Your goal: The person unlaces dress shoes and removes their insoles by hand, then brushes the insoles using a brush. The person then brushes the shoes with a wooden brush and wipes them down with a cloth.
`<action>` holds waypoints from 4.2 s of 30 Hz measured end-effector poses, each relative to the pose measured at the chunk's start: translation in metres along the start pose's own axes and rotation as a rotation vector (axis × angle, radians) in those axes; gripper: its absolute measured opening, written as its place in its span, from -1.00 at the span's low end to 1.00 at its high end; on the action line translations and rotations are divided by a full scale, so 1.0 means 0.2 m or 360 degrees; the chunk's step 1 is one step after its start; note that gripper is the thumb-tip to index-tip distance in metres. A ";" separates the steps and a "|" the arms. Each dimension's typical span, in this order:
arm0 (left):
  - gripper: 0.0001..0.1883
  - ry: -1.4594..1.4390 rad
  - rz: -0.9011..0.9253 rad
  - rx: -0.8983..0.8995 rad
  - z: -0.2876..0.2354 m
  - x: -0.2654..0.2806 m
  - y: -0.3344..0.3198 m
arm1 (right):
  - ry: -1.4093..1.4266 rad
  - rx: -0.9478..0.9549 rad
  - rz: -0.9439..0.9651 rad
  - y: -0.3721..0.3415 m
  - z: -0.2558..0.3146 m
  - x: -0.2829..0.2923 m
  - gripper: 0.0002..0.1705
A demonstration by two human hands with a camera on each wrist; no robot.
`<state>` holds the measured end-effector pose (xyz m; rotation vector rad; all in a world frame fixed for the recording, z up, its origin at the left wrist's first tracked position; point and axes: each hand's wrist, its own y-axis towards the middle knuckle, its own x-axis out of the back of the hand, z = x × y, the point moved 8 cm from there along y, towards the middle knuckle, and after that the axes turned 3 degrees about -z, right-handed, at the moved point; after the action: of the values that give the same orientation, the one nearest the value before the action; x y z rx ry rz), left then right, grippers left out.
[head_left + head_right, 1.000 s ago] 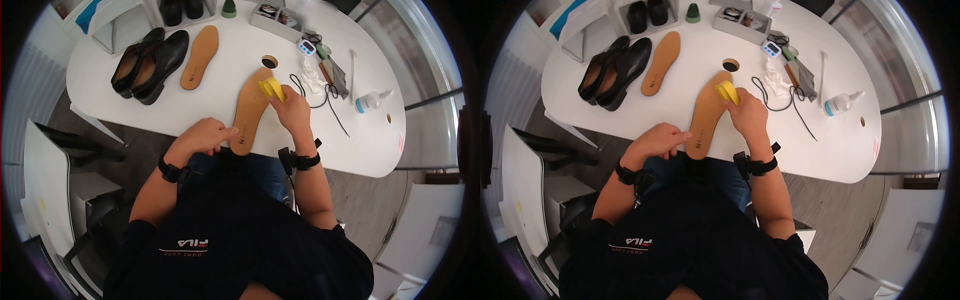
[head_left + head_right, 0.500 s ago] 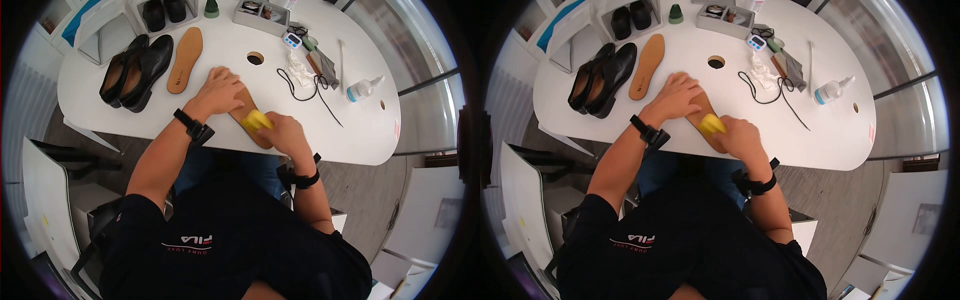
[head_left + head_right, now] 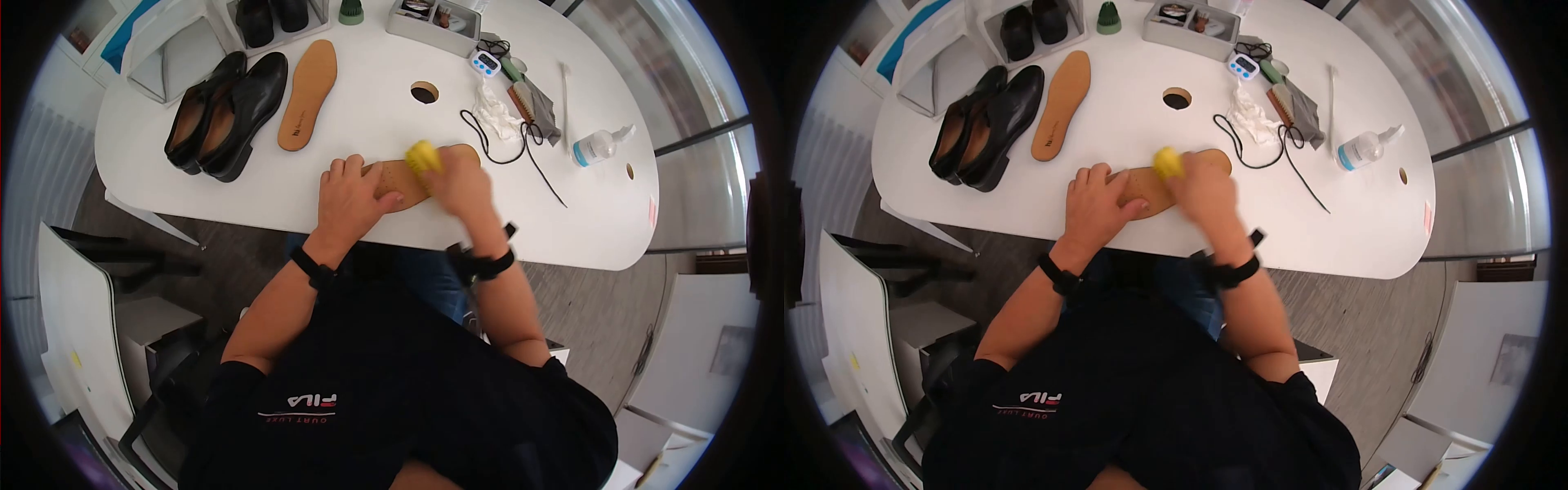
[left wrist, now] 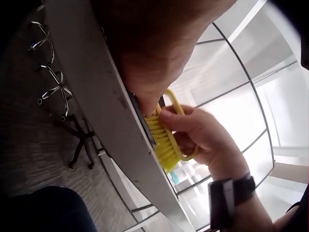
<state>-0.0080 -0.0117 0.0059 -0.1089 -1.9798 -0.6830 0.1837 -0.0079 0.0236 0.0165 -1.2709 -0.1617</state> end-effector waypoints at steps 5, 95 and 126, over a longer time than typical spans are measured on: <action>-0.43 -0.0035 -0.0072 -0.0017 -0.01 0.01 -0.01 | -0.0278 -0.0288 -0.0171 0.11 -0.33 0.21 -0.60; -0.65 -0.1844 -0.1071 0.0879 0.66 1.14 -0.24 | 0.0292 0.0507 -0.0205 0.35 0.38 -0.04 -0.62; -0.71 -0.1935 0.0234 0.0531 0.13 0.67 0.17 | 0.0762 0.0479 -0.0656 0.07 -0.12 0.45 -0.60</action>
<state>-0.0832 0.0014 0.1235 -0.5632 -3.1623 -0.1288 0.2346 -0.0088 0.1038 0.5488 -0.7898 -0.2997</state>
